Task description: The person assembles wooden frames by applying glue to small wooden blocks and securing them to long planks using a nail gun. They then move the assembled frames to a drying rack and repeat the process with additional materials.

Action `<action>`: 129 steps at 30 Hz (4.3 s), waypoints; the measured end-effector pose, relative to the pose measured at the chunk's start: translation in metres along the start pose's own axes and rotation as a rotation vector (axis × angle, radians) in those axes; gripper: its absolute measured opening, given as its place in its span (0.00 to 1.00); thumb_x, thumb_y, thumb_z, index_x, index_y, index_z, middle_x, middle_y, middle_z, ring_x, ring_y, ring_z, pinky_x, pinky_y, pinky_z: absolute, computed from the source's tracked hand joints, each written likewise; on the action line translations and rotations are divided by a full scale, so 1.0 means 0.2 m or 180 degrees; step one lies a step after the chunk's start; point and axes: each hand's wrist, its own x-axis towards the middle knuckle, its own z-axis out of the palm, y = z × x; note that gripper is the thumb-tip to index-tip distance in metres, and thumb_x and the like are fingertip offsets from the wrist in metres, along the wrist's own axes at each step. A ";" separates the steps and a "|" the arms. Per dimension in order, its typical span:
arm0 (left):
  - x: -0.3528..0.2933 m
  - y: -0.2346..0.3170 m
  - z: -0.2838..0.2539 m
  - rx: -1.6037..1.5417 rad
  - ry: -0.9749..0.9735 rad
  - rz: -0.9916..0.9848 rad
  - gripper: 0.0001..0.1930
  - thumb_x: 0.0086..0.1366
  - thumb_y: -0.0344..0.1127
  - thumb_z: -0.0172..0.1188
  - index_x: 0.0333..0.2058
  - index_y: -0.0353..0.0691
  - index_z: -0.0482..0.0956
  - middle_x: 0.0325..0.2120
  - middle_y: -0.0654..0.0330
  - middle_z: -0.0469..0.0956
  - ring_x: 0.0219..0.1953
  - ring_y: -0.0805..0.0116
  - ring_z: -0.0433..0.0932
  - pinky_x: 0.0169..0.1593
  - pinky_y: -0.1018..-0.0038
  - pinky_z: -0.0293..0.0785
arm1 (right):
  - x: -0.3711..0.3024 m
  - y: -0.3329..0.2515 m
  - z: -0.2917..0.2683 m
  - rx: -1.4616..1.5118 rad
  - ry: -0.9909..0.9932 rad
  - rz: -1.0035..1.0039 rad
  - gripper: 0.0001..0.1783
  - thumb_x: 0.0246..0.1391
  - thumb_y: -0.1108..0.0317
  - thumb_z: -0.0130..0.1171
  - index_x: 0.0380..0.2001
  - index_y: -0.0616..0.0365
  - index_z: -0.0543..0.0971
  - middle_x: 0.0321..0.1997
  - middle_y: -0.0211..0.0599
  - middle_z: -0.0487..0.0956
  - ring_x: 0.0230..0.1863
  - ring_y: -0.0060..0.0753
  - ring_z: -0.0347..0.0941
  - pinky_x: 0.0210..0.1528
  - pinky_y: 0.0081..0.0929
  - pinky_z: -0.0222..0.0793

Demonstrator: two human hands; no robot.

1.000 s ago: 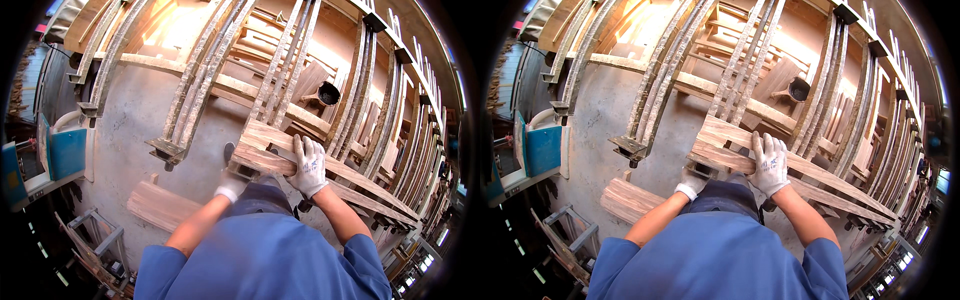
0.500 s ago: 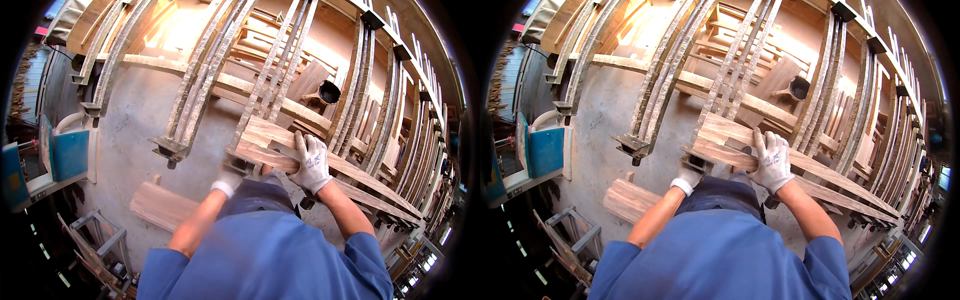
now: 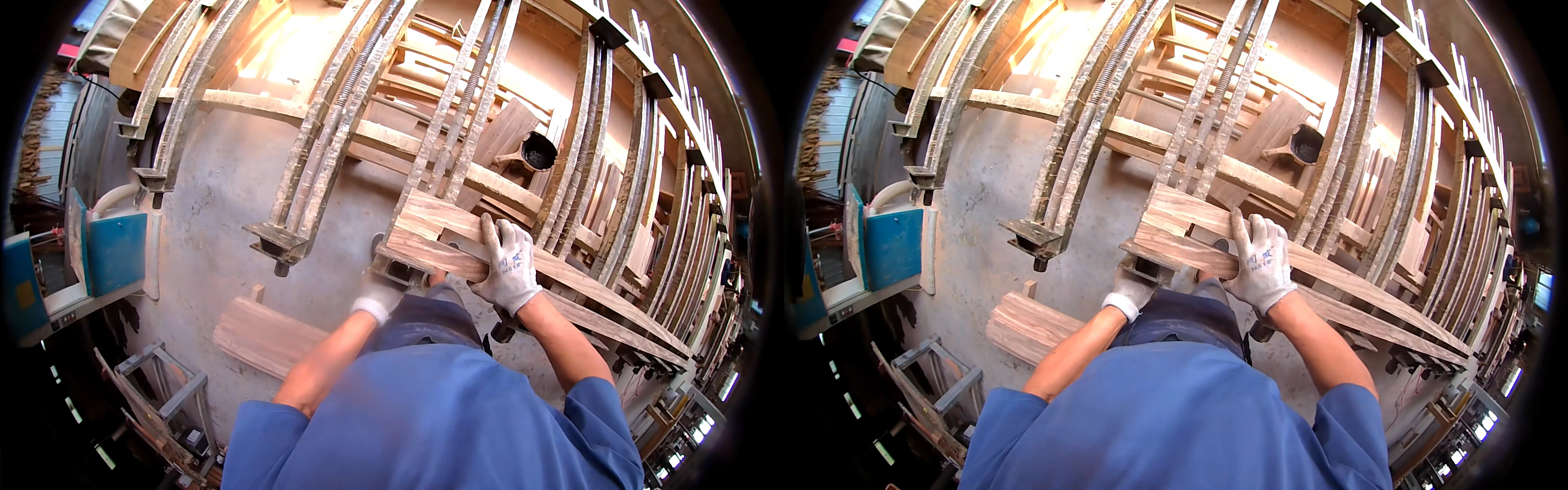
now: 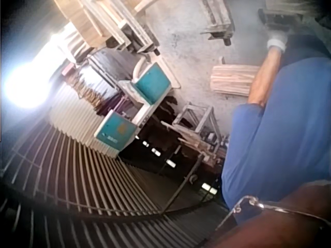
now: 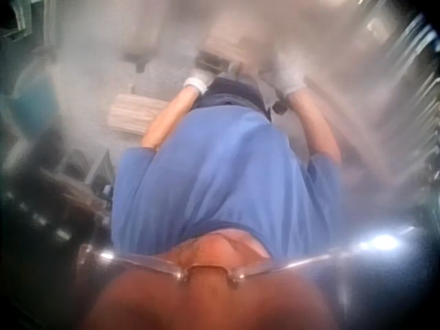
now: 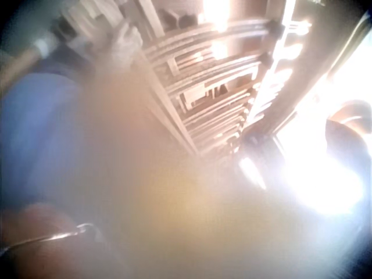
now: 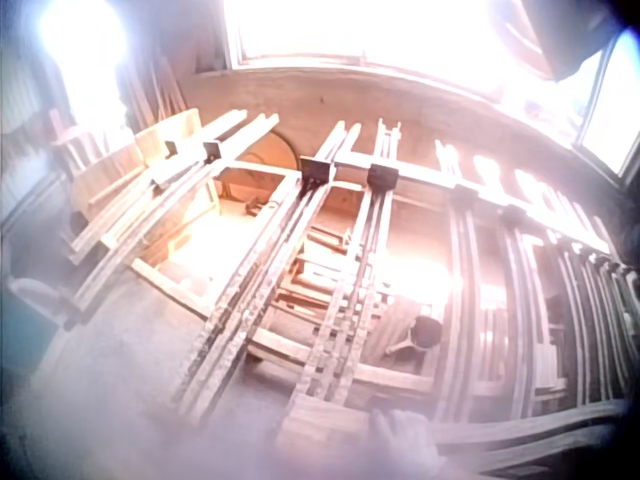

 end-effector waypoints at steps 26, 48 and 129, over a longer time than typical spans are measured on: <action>-0.18 0.06 -0.61 -0.2968 0.0070 -0.0777 0.26 0.68 0.31 0.67 0.63 0.30 0.76 0.53 0.49 0.84 0.53 0.64 0.85 0.55 0.68 0.81 | 0.00 0.20 -0.03 0.0346 -0.0153 0.0566 0.45 0.53 0.39 0.74 0.63 0.62 0.76 0.54 0.54 0.83 0.56 0.56 0.79 0.61 0.48 0.74; -0.10 0.08 0.01 -0.0575 0.0642 0.0321 0.20 0.66 0.31 0.70 0.55 0.38 0.78 0.50 0.59 0.86 0.52 0.61 0.85 0.55 0.64 0.84 | 0.50 0.36 -0.04 0.0333 0.0468 0.0335 0.33 0.67 0.40 0.59 0.54 0.62 0.79 0.53 0.57 0.82 0.59 0.60 0.77 0.64 0.51 0.72; -0.12 0.06 -0.01 -0.1000 -0.0016 0.0319 0.29 0.76 0.50 0.52 0.70 0.46 0.67 0.69 0.57 0.72 0.71 0.55 0.70 0.72 0.54 0.67 | 0.33 -0.20 -0.53 0.3034 -0.1961 0.1159 0.22 0.70 0.50 0.61 0.40 0.60 0.90 0.38 0.38 0.89 0.40 0.27 0.83 0.49 0.32 0.82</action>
